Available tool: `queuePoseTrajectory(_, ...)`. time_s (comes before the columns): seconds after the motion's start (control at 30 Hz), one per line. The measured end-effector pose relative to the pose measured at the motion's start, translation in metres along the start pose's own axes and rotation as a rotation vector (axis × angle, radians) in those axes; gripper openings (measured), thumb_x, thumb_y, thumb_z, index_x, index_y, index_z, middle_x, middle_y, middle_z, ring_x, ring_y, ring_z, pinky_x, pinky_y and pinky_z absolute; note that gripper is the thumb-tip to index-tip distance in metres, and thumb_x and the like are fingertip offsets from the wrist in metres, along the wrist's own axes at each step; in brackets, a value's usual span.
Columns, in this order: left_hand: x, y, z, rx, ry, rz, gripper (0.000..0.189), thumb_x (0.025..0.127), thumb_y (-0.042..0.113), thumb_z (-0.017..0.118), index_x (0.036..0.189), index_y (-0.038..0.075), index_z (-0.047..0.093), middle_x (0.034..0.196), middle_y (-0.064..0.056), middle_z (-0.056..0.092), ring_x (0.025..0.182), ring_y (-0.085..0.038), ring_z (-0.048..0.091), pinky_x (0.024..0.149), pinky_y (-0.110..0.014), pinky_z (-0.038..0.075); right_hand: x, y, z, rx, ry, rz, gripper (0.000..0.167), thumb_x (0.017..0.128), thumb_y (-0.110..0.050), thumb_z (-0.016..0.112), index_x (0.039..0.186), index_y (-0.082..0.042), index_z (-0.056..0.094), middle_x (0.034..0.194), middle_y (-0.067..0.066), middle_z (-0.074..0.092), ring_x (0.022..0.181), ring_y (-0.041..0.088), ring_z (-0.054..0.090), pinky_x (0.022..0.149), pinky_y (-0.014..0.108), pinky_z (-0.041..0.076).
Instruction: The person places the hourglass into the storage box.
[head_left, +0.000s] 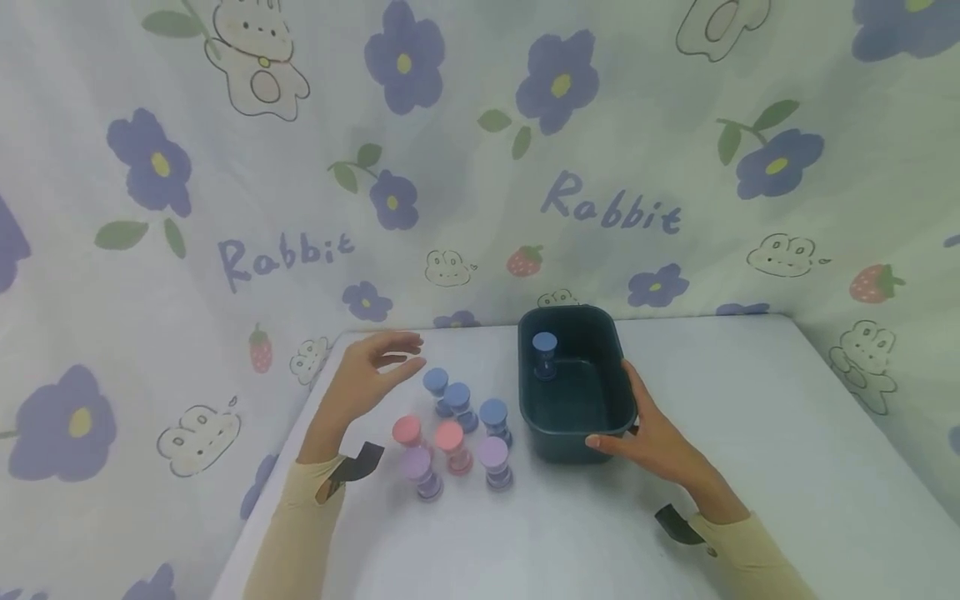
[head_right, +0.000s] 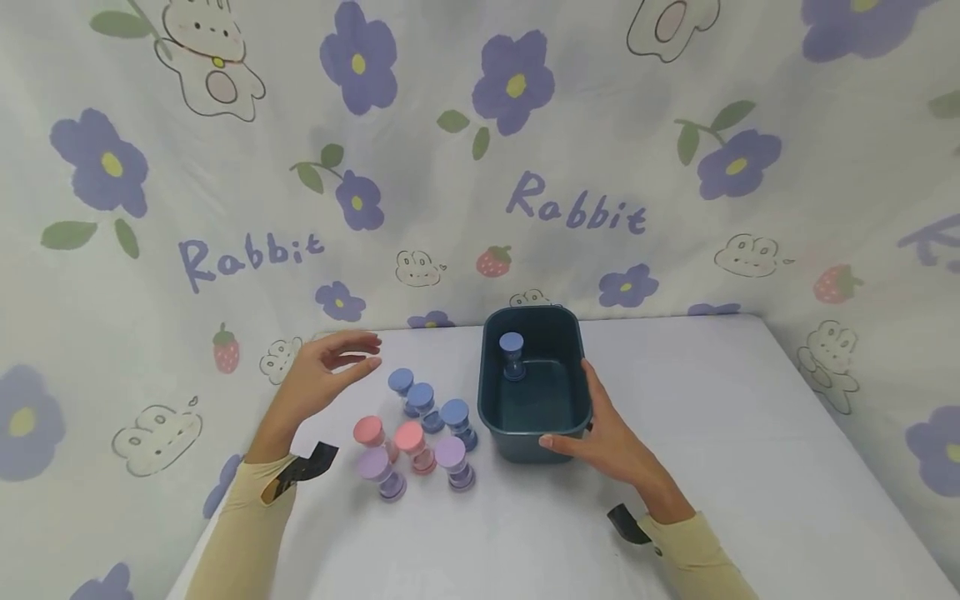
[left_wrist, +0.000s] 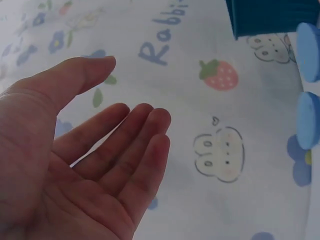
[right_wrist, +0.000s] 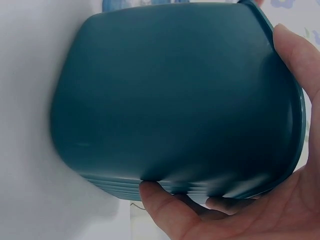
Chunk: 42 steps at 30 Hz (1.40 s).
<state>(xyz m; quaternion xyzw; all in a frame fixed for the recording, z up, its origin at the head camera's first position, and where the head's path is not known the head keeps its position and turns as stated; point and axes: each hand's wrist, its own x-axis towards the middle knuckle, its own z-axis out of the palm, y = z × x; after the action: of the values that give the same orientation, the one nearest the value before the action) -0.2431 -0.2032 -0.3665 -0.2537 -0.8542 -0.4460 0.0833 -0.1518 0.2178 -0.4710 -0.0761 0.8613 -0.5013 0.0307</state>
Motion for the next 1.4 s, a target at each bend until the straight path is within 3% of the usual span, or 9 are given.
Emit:
queuePoseTrajectory(0.3, -0.038, -0.031, -0.001, -0.052, 0.050, -0.079, 0.041, 0.094, 0.012, 0.076, 0.133, 0.004, 0.066, 0.126, -0.018, 0.073, 0.113, -0.003, 0.070, 0.102, -0.026, 0.057, 0.000, -0.001, 0.002, 0.013, -0.005, 0.000, 0.125, 0.083, -0.040, 0.084, 0.166, -0.024, -0.008, 0.175, 0.018, 0.002, 0.154, 0.054, 0.018, 0.111, 0.075, 0.038)
queuePoseTrajectory(0.5, -0.060, -0.050, 0.002, -0.054, 0.074, -0.137, 0.044, 0.094, 0.014, 0.077, 0.135, 0.006, 0.064, 0.129, -0.018, 0.072, 0.117, -0.013, 0.070, 0.104, -0.022, 0.055, 0.000, -0.002, 0.001, 0.009, -0.009, -0.001, 0.125, 0.084, -0.040, 0.084, 0.166, -0.023, -0.008, 0.175, 0.019, 0.002, 0.154, 0.055, 0.018, 0.111, 0.075, 0.037)
queuePoseTrajectory(0.67, -0.073, -0.063, 0.007, -0.055, 0.050, -0.187, 0.048, 0.093, 0.017, 0.077, 0.137, 0.005, 0.063, 0.132, -0.017, 0.071, 0.120, -0.019, 0.069, 0.105, -0.022, 0.055, 0.001, -0.003, 0.000, 0.000, -0.002, -0.001, 0.125, 0.083, -0.041, 0.085, 0.166, -0.023, -0.007, 0.175, 0.018, 0.003, 0.154, 0.054, 0.019, 0.110, 0.075, 0.037)
queuePoseTrajectory(0.83, -0.085, -0.075, 0.012, -0.051, 0.016, -0.234, 0.051, 0.092, 0.021, 0.079, 0.138, 0.006, 0.062, 0.133, -0.018, 0.070, 0.121, -0.022, 0.069, 0.107, -0.038, 0.055, 0.001, -0.002, 0.000, 0.005, -0.005, -0.002, 0.124, 0.083, -0.041, 0.084, 0.166, -0.023, -0.007, 0.175, 0.019, 0.003, 0.153, 0.054, 0.019, 0.111, 0.075, 0.037)
queuePoseTrajectory(1.07, -0.096, -0.084, 0.017, -0.088, -0.035, -0.272, 0.054, 0.091, 0.025, 0.080, 0.139, 0.008, 0.061, 0.136, -0.020, 0.067, 0.124, -0.019, 0.067, 0.107, -0.046, 0.053, 0.001, -0.001, 0.001, 0.011, -0.002, -0.002, 0.124, 0.083, -0.041, 0.084, 0.166, -0.024, -0.006, 0.175, 0.018, 0.004, 0.154, 0.054, 0.020, 0.111, 0.074, 0.037)
queuePoseTrajectory(1.27, -0.099, -0.084, 0.020, -0.103, -0.058, -0.281, 0.056, 0.089, 0.025, 0.082, 0.139, 0.010, 0.062, 0.137, -0.015, 0.068, 0.119, 0.005, 0.063, 0.107, -0.043, 0.054, 0.001, 0.000, 0.000, 0.003, 0.006, -0.017, 0.124, 0.083, -0.040, 0.085, 0.166, -0.023, -0.006, 0.174, 0.019, 0.005, 0.153, 0.054, 0.021, 0.110, 0.074, 0.038)
queuePoseTrajectory(1.4, -0.100, -0.085, 0.021, -0.115, -0.067, -0.291, 0.055, 0.087, 0.024, 0.083, 0.137, 0.008, 0.063, 0.136, -0.015, 0.068, 0.116, 0.012, 0.060, 0.107, -0.043, 0.054, 0.001, 0.000, 0.000, 0.019, 0.000, -0.016, 0.124, 0.083, -0.039, 0.085, 0.166, -0.023, -0.006, 0.175, 0.018, 0.004, 0.154, 0.054, 0.020, 0.110, 0.075, 0.037)
